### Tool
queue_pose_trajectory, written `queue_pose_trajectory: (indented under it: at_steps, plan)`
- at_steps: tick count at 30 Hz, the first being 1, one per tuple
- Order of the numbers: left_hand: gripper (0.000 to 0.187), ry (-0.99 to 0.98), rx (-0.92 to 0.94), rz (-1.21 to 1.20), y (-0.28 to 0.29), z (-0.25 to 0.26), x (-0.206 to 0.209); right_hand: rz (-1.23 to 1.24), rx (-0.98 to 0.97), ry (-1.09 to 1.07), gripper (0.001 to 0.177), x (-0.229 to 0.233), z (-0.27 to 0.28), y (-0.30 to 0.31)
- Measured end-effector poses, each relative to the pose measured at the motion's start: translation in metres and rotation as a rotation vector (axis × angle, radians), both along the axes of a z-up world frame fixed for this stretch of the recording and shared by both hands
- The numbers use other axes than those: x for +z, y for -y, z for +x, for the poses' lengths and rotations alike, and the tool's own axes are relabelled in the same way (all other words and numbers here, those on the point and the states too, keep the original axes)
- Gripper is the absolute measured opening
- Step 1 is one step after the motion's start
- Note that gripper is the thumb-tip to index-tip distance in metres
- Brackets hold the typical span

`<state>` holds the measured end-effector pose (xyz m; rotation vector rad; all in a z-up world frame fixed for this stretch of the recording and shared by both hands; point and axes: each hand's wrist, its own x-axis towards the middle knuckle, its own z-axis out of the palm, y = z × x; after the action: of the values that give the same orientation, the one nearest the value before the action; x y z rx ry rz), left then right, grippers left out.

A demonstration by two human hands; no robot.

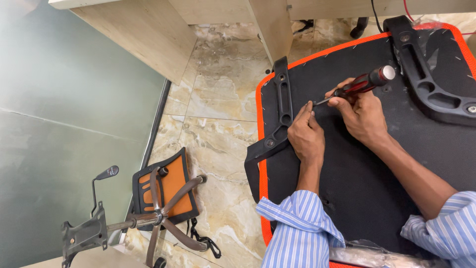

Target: The person uses a screwdriver to tighten screws on the underside of an orange and black office chair base. They systematically secure multiple attachment points on the chair's frame.

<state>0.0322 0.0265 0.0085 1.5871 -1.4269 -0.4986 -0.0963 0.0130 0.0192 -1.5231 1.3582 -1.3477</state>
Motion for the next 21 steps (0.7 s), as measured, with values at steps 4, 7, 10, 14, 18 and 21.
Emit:
queue_pose_trajectory:
  at_steps: [4, 7, 10, 14, 18, 21]
  plan:
    - [0.029, -0.013, -0.013, 0.038, -0.001, 0.002, 0.000, -0.026, 0.003, -0.116, 0.023, 0.013, 0.004, -0.002]
    - [0.027, -0.009, -0.015, -0.011, 0.000, 0.001, 0.004, 0.001, 0.041, -0.230, 0.022, 0.029, 0.007, -0.002]
    - [0.020, -0.031, -0.012, 0.000, 0.005, 0.003, 0.010, 0.071, 0.061, -0.338, 0.027, 0.044, 0.019, 0.005]
    - [0.020, -0.062, -0.023, 0.106, 0.021, 0.007, 0.015, 0.043, 0.027, -0.508, 0.036, 0.058, 0.036, 0.017]
    - [0.025, -0.042, -0.025, 0.058, 0.029, 0.005, 0.010, 0.023, 0.019, -0.590, 0.043, 0.065, 0.044, 0.033]
    - [0.029, -0.128, 0.008, -0.008, 0.026, -0.002, 0.002, 0.019, 0.039, -0.603, 0.043, 0.065, 0.044, 0.039]
